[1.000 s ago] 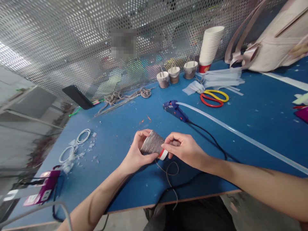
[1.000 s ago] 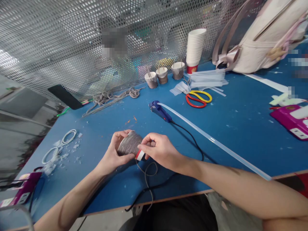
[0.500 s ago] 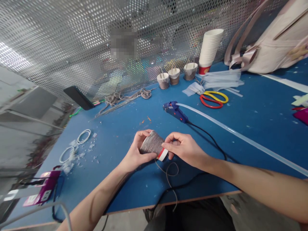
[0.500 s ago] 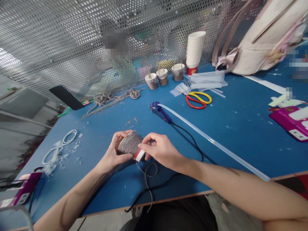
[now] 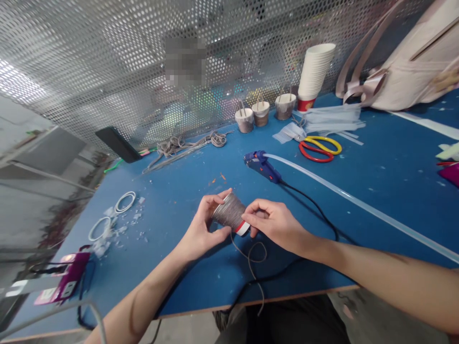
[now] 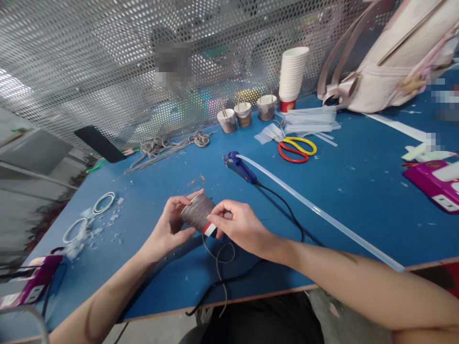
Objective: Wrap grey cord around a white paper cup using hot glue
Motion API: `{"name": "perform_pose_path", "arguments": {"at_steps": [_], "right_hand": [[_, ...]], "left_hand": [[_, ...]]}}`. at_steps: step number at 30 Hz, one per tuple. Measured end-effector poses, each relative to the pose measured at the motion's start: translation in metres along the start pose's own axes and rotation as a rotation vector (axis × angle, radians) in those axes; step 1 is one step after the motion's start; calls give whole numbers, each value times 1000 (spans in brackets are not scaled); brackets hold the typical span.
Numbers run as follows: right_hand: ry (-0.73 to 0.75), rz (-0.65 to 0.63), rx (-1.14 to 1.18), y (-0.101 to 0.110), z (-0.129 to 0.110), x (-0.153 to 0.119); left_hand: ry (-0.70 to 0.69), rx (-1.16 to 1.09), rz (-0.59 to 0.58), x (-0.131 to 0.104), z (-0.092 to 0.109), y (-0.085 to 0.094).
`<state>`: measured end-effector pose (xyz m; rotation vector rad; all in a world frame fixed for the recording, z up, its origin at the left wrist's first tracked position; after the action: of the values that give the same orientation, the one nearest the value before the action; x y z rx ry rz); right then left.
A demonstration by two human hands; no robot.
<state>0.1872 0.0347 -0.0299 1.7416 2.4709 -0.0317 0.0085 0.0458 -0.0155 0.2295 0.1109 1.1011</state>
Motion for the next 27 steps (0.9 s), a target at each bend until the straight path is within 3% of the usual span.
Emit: {"name": "perform_pose_path", "arguments": {"at_steps": [5,20,22,27], "right_hand": [[9,-9,4,-1,-1,-1],[57,-4,-55,0,0,-3],[159,19,-118,1,-2,-5],[666,43,-347,0,-10,-18]], "left_hand": [[-57,62,64,-2,-3,-5],[-158,299,92,-3,0,-8],[-202,311,117,-3,0,-7],[-323,318,162,-1,-3,-1]]}}
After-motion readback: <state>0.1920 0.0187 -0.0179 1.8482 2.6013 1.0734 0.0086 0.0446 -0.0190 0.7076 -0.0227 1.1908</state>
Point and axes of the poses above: each hand's wrist, its own x-axis towards the middle knuckle, its own y-axis out of the back of the hand, z = x × y, the point moved 3 cm from there along x, towards the middle knuckle, and after that the axes turned 2 degrees about -z, right-handed, at the moved point
